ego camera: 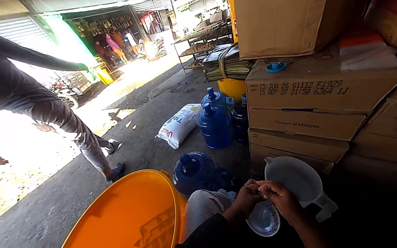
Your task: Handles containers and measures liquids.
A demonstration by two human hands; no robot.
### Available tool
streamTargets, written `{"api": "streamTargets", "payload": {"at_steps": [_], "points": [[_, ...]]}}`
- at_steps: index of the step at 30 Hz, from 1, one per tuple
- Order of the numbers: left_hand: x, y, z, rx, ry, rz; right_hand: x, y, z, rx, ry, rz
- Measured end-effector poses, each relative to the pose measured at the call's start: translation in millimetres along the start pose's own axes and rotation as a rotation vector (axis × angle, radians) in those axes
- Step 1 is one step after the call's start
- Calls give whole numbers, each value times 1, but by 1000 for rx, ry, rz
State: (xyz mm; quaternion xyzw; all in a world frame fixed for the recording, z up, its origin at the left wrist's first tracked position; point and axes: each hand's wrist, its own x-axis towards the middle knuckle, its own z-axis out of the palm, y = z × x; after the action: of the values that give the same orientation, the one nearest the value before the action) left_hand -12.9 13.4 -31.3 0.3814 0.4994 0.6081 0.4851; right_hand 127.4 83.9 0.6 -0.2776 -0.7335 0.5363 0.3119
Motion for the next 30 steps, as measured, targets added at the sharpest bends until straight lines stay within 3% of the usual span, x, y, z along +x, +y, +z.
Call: {"api": "streamTargets", "payload": {"at_steps": [5, 9, 12, 17, 20, 23, 27, 30], "points": [[4, -7, -10, -6, -62, 19, -5, -5, 12, 222, 105, 123], [4, -7, -10, 147, -69, 129, -7, -17, 18, 65, 113, 150], [-7, 2, -7, 157, -68, 78, -11, -24, 22, 38, 114, 178], [-29, 14, -3, -38, 43, -35, -2, -51, 29, 191, 125, 157], [-33, 20, -7, 42, 66, 23, 13, -86, 37, 262, 115, -29], [-37, 51, -9, 185, 135, 192, 21, -134, 49, 341, -11, -353], [-49, 119, -30, 248, 167, 626, 20, -203, 51, 471, -332, -771], [-59, 162, -70, 598, 182, 962, 8, -246, 39, 546, -508, -923]]}}
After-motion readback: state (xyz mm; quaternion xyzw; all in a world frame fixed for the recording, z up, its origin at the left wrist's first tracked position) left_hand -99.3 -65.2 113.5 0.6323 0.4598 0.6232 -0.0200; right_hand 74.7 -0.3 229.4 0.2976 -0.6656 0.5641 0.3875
